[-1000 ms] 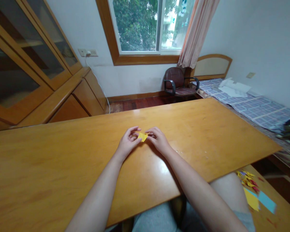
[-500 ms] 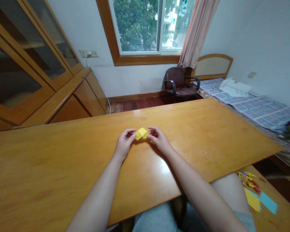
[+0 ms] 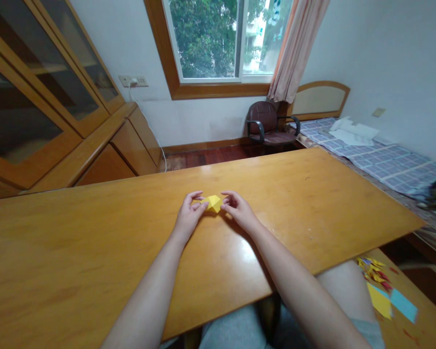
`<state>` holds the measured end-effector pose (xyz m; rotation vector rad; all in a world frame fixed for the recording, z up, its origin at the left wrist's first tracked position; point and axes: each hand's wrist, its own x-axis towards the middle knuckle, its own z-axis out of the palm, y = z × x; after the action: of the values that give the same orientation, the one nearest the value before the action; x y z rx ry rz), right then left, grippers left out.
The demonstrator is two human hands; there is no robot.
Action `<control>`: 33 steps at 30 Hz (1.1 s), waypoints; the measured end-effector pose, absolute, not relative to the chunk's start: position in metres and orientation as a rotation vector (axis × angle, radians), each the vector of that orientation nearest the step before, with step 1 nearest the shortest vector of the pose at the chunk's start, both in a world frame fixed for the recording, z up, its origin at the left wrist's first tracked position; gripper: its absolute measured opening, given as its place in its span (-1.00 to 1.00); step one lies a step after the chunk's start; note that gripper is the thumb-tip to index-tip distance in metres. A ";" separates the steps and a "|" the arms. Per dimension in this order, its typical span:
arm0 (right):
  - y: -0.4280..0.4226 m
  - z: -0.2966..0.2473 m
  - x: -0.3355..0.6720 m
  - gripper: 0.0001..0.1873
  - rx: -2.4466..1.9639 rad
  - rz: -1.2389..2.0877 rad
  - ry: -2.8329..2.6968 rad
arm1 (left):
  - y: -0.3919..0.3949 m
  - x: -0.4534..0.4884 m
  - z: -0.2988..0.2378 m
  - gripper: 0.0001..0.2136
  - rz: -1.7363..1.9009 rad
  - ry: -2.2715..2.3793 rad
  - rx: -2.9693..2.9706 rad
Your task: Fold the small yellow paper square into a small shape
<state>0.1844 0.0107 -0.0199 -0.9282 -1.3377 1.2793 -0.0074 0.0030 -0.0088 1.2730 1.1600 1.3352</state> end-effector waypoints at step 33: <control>0.012 -0.017 0.184 -0.53 -1.081 1.182 -1.304 | 0.003 -0.012 -0.011 -0.49 1.182 1.259 1.320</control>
<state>0.1841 0.0122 -0.0171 -1.0806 -1.3039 1.1820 -0.0120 0.0030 -0.0113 1.3204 1.2586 1.1822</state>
